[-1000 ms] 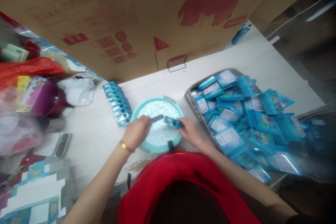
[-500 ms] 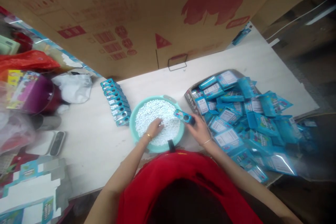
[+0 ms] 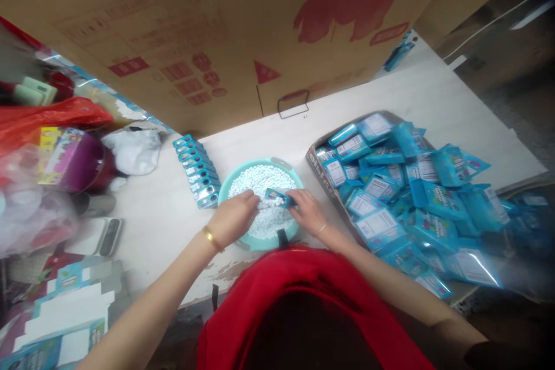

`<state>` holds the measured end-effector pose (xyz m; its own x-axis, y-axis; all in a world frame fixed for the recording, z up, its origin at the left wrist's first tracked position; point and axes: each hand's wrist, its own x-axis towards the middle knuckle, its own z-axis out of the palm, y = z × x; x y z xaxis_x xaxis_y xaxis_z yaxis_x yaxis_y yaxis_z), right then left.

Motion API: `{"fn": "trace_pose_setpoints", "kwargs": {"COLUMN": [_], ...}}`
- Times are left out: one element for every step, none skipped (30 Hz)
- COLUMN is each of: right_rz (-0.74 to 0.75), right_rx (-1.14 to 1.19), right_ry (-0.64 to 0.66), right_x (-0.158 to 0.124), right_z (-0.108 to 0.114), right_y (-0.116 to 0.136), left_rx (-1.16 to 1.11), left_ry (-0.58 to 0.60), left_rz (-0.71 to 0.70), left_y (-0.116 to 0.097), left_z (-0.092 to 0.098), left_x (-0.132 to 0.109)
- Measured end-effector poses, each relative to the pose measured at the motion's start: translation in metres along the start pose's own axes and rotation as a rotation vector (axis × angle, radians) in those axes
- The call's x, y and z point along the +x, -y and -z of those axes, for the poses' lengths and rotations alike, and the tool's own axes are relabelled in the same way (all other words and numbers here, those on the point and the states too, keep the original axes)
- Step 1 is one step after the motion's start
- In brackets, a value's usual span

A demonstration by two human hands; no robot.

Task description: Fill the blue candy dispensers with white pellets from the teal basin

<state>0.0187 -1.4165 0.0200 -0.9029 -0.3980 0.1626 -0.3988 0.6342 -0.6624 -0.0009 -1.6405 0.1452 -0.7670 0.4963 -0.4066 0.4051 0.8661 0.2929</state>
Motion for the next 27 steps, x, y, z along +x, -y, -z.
{"fn": "trace_pose_setpoints", "kwargs": {"right_rz": [0.003,0.005,0.004,0.003,-0.001,-0.006,-0.01,-0.015,-0.022,-0.031,-0.041,-0.052,-0.064,-0.077,-0.089,-0.103,-0.118,-0.135,-0.152,-0.167,-0.179,-0.189,-0.199,-0.207,-0.215,-0.222,-0.227], "right_rx": [-0.008,-0.01,-0.007,0.001,0.012,0.021,0.03,0.037,0.043,0.049,0.056,0.064,0.071,0.076,0.078,0.078,0.076,0.072,0.068,0.065,0.064,0.062,0.061,0.062,0.063,0.062,0.06], "right_ry": [0.007,0.014,0.02,0.024,0.026,0.025,0.022,0.018,0.012,0.005,-0.004,-0.016,-0.03,-0.044,-0.057,-0.066,-0.071,-0.074,-0.079,-0.087,-0.098,-0.109,-0.12,-0.13,-0.138,-0.148,-0.157], "right_x": [0.0,0.0,0.0,0.0,-0.001,-0.001,-0.002,-0.003,-0.004,-0.006,-0.007,-0.009,-0.01,-0.011,-0.012,-0.013,-0.013,-0.014,-0.014,-0.014,-0.014,-0.014,-0.014,-0.014,-0.014,-0.014,-0.014], "right_z": [-0.001,-0.002,-0.002,-0.002,-0.001,-0.001,-0.001,0.0,0.001,0.002,0.003,0.005,0.007,0.01,0.012,0.016,0.018,0.021,0.023,0.025,0.026,0.027,0.028,0.028,0.029,0.029,0.03], "right_y": [0.002,0.004,0.005,0.006,0.007,0.006,0.005,0.004,0.002,-0.001,-0.003,-0.006,-0.008,-0.009,-0.01,-0.011,-0.011,-0.012,-0.012,-0.012,-0.012,-0.013,-0.013,-0.014,-0.015,-0.016,-0.017], "left_rx": [0.092,0.173,0.237,0.282,0.308,0.317,0.315,0.307,0.291,0.267,0.234,0.188,0.129,0.064,-0.025,-0.119,-0.166,-0.212,-0.248,-0.277,-0.312,-0.346,-0.378,-0.405,-0.427,-0.447,-0.469], "left_ry": [0.032,0.05,0.057,0.055,0.051,0.045,0.036,0.018,-0.005,-0.031,-0.047,-0.047,-0.031,0.014,0.064,0.079,0.086,0.08,0.064,0.046,0.025,0.004,-0.015,-0.032,-0.045,-0.061,-0.082], "left_rz": [0.026,0.043,0.052,0.054,0.048,0.038,0.027,0.025,0.04,0.073,0.121,0.177,0.229,0.264,0.279,0.289,0.279,0.266,0.249,0.23,0.213,0.197,0.182,0.168,0.156,0.144,0.128], "left_y": [-0.011,-0.022,-0.032,-0.042,-0.049,-0.053,-0.054,-0.05,-0.041,-0.028,-0.013,0.005,0.023,0.038,0.051,0.059,0.062,0.06,0.055,0.047,0.039,0.032,0.026,0.022,0.021,0.023,0.026], "left_z": [0.007,0.013,0.019,0.024,0.029,0.034,0.036,0.036,0.033,0.026,0.015,0.0,-0.02,-0.042,-0.066,-0.09,-0.113,-0.134,-0.151,-0.164,-0.174,-0.181,-0.184,-0.185,-0.183,-0.179,-0.172], "left_x": [0.001,0.002,0.003,0.003,0.002,0.001,0.0,0.0,0.0,0.0,0.002,0.004,0.007,0.011,0.017,0.023,0.03,0.038,0.047,0.055,0.064,0.07,0.075,0.077,0.076,0.072,0.066]}}
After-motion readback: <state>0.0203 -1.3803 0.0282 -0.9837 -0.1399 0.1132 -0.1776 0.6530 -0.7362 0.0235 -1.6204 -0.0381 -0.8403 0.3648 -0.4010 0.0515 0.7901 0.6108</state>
